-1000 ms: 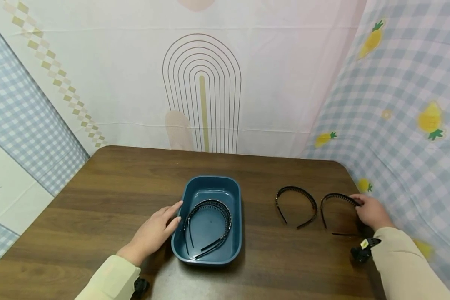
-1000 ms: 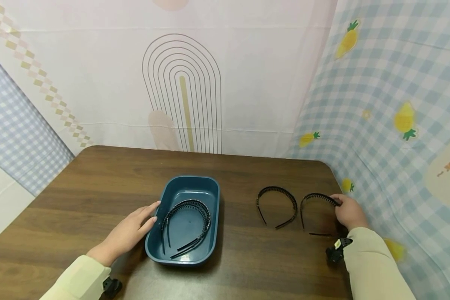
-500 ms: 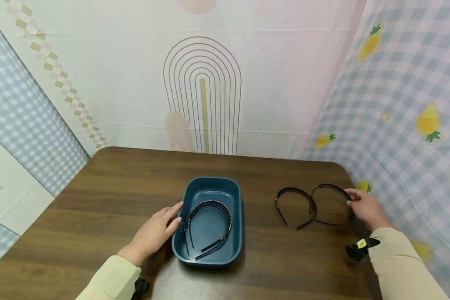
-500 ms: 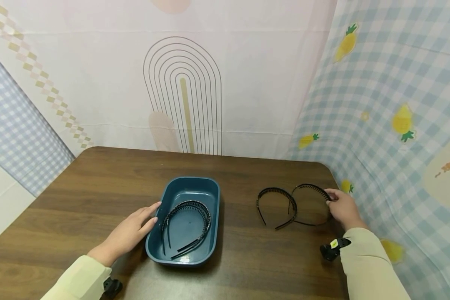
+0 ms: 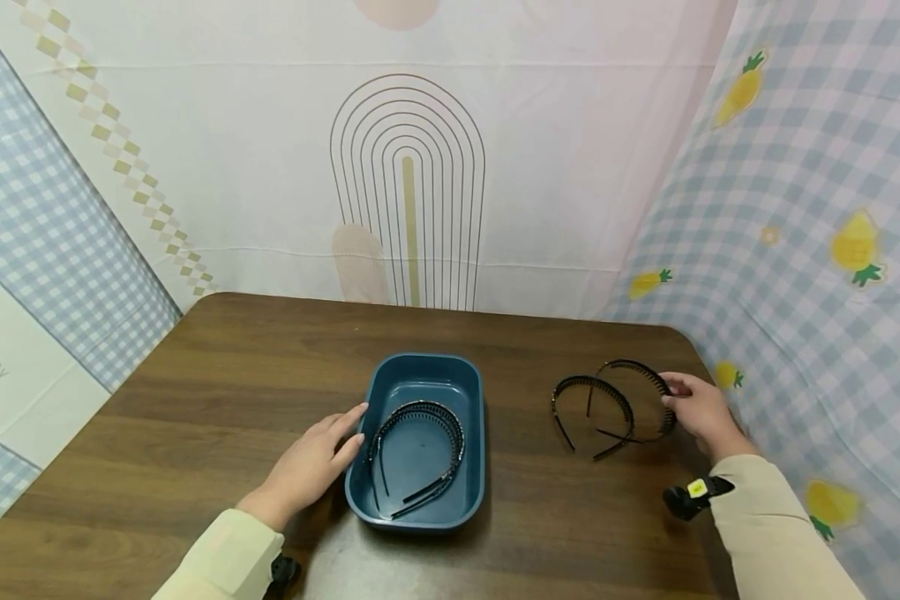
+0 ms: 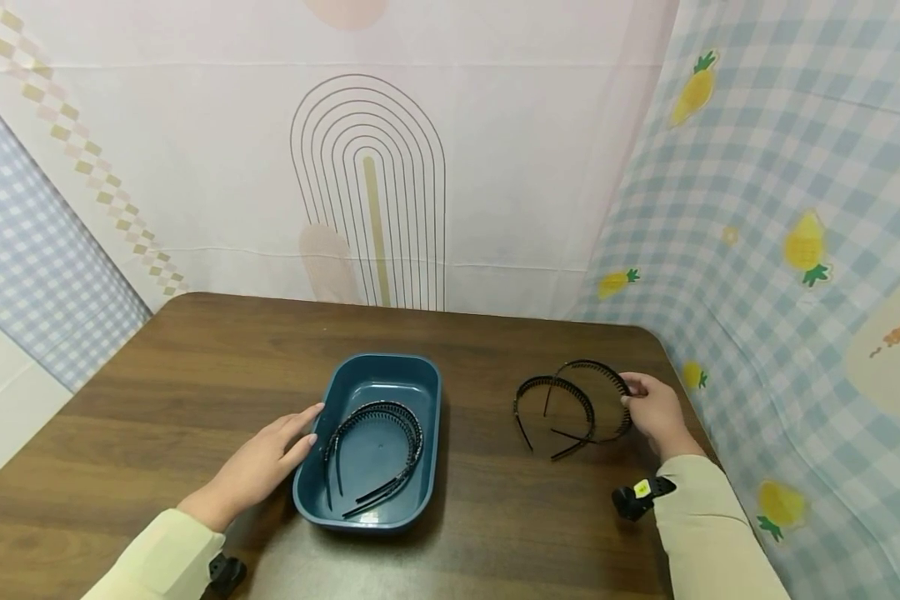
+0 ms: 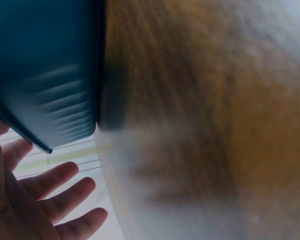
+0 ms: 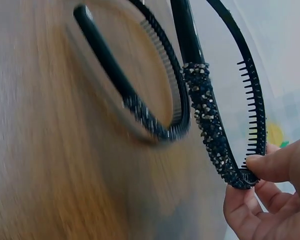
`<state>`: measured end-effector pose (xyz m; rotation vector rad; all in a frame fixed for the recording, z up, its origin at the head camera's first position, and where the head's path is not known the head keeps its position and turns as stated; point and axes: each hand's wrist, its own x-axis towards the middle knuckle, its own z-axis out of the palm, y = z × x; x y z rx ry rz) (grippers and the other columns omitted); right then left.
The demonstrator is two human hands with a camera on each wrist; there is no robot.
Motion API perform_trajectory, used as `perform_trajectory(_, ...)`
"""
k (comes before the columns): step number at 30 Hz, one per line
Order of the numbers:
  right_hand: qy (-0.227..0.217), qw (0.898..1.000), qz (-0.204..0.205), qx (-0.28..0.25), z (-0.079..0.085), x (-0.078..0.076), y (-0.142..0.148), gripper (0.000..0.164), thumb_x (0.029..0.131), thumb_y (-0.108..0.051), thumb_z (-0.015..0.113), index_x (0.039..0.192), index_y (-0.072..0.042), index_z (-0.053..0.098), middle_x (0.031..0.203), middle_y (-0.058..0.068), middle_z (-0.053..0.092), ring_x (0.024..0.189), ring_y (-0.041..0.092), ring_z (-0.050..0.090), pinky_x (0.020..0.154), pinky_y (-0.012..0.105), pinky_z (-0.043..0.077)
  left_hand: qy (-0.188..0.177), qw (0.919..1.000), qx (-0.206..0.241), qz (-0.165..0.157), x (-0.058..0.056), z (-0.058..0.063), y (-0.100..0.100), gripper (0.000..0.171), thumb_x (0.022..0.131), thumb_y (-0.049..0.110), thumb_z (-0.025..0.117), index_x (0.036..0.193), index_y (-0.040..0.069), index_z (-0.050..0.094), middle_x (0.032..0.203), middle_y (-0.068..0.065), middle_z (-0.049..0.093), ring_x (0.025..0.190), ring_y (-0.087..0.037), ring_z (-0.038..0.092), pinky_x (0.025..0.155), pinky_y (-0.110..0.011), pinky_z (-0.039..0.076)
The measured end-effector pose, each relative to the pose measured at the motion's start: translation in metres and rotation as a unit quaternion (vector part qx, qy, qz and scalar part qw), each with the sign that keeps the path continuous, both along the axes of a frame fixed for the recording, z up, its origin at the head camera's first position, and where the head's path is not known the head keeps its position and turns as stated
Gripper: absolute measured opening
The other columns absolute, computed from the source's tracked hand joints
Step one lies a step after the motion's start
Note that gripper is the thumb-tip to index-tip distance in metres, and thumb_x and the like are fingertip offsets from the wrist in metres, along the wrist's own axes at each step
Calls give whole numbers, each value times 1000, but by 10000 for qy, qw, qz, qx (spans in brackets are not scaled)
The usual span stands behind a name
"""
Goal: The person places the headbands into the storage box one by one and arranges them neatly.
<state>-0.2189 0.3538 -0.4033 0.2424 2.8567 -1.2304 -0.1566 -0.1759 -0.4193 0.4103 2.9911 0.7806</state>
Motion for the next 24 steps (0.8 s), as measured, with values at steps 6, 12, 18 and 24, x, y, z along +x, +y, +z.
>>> perform_trajectory(6, 7, 9996, 38, -286, 2, -3, -18, 44, 97, -2, 49, 139, 8, 41, 128, 32, 42, 111, 38, 45, 66, 30, 49, -3, 10000, -11, 8, 0, 0, 0, 52, 101, 32, 49, 150, 17, 38, 140, -18, 50, 127, -38, 48, 103, -57, 38)
perform_trajectory(12, -166, 9978, 106, -638, 7, -4, -40, 45, 98, -2, 48, 141, 6, 40, 130, 30, 40, 105, 32, 47, 69, 36, 51, -7, 10000, -7, 13, 0, 0, 1, 53, 101, 32, 49, 150, 17, 38, 140, -18, 50, 127, -38, 48, 103, -57, 38)
perform_trajectory(18, -160, 9968, 286, -727, 8, -4, -60, 45, 98, -2, 49, 142, 4, 41, 131, 29, 41, 110, 34, 48, 71, 35, 52, -57, 10000, -20, 36, 0, 0, 1, 53, 101, 33, 49, 150, 17, 38, 141, -18, 49, 128, -39, 47, 103, -58, 38)
perform_trajectory(24, -125, 9956, 388, -839, 11, -6, -81, 43, 98, -2, 49, 141, 2, 43, 126, 25, 44, 93, 25, 50, 64, 35, 49, -74, 10000, -19, 57, 0, 1, 1, 53, 101, 33, 49, 150, 17, 38, 141, -19, 49, 128, -39, 47, 104, -58, 37)
